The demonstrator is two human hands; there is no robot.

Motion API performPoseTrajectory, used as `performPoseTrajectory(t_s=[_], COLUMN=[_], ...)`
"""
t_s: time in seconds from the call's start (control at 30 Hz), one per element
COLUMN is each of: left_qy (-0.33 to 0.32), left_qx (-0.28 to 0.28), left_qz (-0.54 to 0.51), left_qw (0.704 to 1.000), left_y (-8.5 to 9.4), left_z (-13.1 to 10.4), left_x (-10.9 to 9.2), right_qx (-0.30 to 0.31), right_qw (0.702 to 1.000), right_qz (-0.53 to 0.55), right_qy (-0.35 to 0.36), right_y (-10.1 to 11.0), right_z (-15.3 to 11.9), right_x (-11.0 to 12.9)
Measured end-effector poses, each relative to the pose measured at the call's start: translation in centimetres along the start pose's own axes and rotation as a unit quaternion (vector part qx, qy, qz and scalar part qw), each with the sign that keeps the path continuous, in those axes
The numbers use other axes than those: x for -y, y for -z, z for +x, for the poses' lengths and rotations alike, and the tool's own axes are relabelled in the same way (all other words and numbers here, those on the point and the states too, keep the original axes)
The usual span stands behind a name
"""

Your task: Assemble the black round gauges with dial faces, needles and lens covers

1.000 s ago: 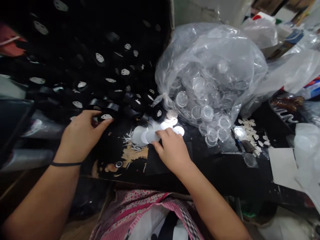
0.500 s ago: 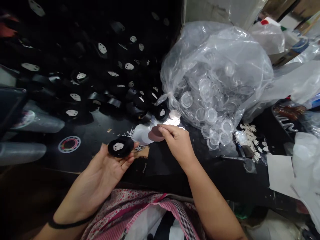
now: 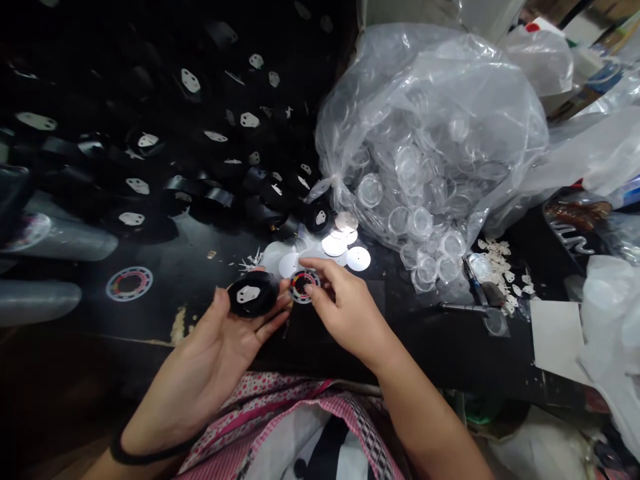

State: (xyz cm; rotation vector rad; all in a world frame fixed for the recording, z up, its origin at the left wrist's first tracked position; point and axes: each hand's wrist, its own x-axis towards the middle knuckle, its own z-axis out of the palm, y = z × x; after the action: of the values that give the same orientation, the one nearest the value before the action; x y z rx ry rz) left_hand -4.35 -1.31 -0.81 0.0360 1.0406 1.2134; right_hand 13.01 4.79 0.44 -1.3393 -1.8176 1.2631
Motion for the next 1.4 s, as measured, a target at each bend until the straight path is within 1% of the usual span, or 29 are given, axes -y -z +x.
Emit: performPoseTrajectory(t_s=[0.07, 0.13, 0.23, 0.3, 0.4, 0.53, 0.63, 0.7, 0.8, 0.93, 1.03, 1.17, 1.27, 1.33, 1.4], left_qy=[-0.021, -0.024, -0.003, 0.003, 0.001, -0.003, -0.018, -0.016, -0.014, -0.01, -0.004, 0.002, 0.007, 0.006, 0.003], left_qx=[0.0, 0.018, 0.04, 0.04, 0.036, 0.052, 0.051, 0.054, 0.055, 0.032, 0.026, 0.038, 0.061, 0.063, 0.06], left_qz=[0.015, 0.028, 0.034, 0.035, 0.055, 0.094, 0.086, 0.077, 0.066, 0.054, 0.054, 0.07, 0.082, 0.088, 0.095], left_qw=[1.0, 0.999, 0.999, 0.999, 0.998, 0.994, 0.995, 0.995, 0.996, 0.998, 0.998, 0.997, 0.995, 0.994, 0.994], left_y=[0.0, -0.2, -0.8, -1.1, -1.2, -0.8, -0.7, -0.9, -1.1, -1.1, -1.0, -0.9, -0.6, -0.3, 0.0], left_z=[0.0, 0.0, -0.1, -0.3, -0.6, -0.6, -0.4, -0.4, -0.5, -0.5, -0.5, -0.4, -0.4, -0.3, -0.2], left_x=[0.1, 0.3, 0.8, 1.2, 1.5, 1.7, 1.8, 1.8, 1.7, 1.8, 2.0, 2.1, 2.0, 2.0, 2.0], right_qx=[-0.026, -0.054, -0.049, -0.044, -0.06, -0.053, -0.054, -0.047, -0.051, -0.038, -0.05, -0.058, -0.034, -0.015, -0.014], right_qw=[0.999, 0.998, 0.998, 0.998, 0.997, 0.997, 0.998, 0.998, 0.998, 0.996, 0.994, 0.997, 0.999, 0.999, 0.999], right_qz=[0.007, 0.012, 0.01, -0.007, -0.038, -0.054, -0.022, -0.001, -0.024, -0.075, -0.087, -0.045, -0.011, -0.011, -0.018], right_qy=[-0.021, -0.023, 0.027, 0.048, 0.02, 0.004, -0.022, -0.033, -0.009, 0.036, 0.043, 0.011, -0.023, -0.035, -0.039], right_y=[0.2, 0.3, -0.1, -0.5, -0.9, -0.7, -0.5, -0.5, -0.5, -0.6, -0.8, -0.6, -0.1, 0.2, 0.2], right_z=[-0.5, -0.8, -0.9, -0.8, -0.7, -0.9, -1.0, -1.1, -1.3, -1.9, -2.1, -1.6, -1.2, -1.1, -1.2], right_x=[0.1, 0.5, 1.4, 1.8, 2.1, 1.9, 1.6, 1.5, 1.6, 1.6, 1.5, 1.4, 1.4, 1.5, 1.5])
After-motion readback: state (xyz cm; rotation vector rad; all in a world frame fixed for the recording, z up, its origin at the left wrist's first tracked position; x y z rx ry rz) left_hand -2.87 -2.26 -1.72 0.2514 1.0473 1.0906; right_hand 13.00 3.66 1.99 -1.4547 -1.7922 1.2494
